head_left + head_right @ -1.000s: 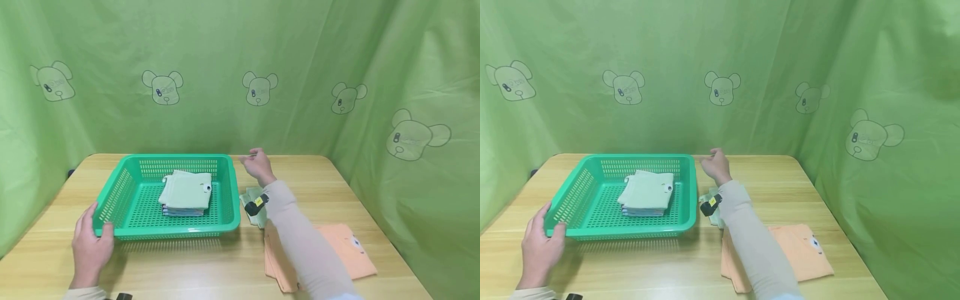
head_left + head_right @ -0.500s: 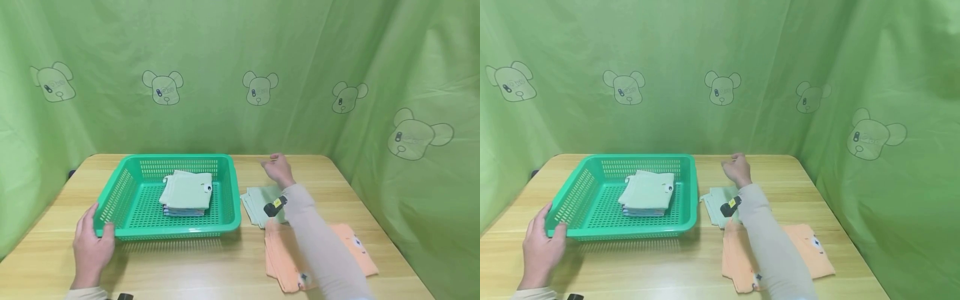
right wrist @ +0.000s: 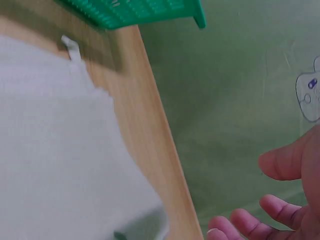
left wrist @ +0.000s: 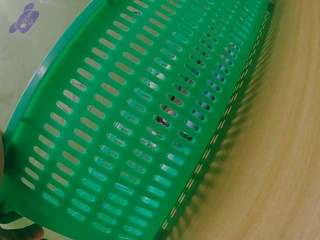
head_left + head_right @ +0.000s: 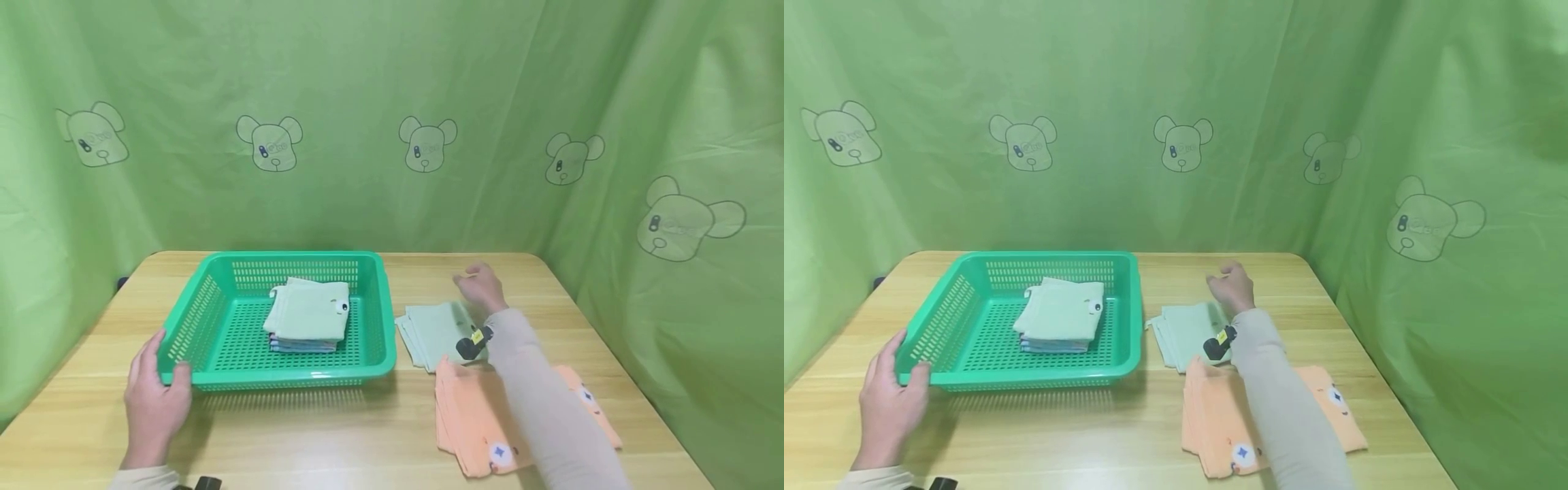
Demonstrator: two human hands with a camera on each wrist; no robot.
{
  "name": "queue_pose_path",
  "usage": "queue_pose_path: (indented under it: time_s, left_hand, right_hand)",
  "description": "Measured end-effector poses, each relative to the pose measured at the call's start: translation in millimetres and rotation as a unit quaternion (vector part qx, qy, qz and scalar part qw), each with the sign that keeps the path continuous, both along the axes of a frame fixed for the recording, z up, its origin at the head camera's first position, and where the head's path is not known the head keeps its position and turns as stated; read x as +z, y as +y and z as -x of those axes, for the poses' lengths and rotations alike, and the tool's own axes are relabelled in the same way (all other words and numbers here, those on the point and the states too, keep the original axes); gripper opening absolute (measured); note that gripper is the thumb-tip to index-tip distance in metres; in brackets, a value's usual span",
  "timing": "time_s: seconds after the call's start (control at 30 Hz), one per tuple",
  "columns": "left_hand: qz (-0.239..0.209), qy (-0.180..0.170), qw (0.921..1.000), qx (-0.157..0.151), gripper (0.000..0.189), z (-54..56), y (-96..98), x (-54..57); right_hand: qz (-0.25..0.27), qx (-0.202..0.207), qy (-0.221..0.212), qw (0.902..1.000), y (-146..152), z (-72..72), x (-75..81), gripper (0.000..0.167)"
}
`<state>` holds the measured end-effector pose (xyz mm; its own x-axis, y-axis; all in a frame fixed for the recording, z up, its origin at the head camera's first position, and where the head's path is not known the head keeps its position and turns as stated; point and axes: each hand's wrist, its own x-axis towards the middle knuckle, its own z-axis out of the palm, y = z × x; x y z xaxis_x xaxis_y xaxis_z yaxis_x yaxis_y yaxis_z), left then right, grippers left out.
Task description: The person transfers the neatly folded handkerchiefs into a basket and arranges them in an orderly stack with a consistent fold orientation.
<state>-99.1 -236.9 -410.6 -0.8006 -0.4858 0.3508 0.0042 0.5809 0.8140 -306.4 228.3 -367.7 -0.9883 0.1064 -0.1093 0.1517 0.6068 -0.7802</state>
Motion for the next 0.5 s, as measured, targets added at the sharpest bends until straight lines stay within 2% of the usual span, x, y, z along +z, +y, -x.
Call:
queue_pose_path:
  time_s: [0.3, 0.5]
  left_hand:
    - [0.001, -0.003, 1.0000, 0.002, 0.060, -0.2, 1.0, 0.4]
    - [0.003, 0.003, 1.0000, 0.003, 0.059, 0.2, -0.1, -1.2]
  right_hand:
    - [0.022, -0.003, -0.033, 0.9992, 15.7, -8.2, -9.1, 0.057]
    - [-0.018, 0.013, -0.062, 0.9979, 26.0, -6.5, -19.5, 0.051]
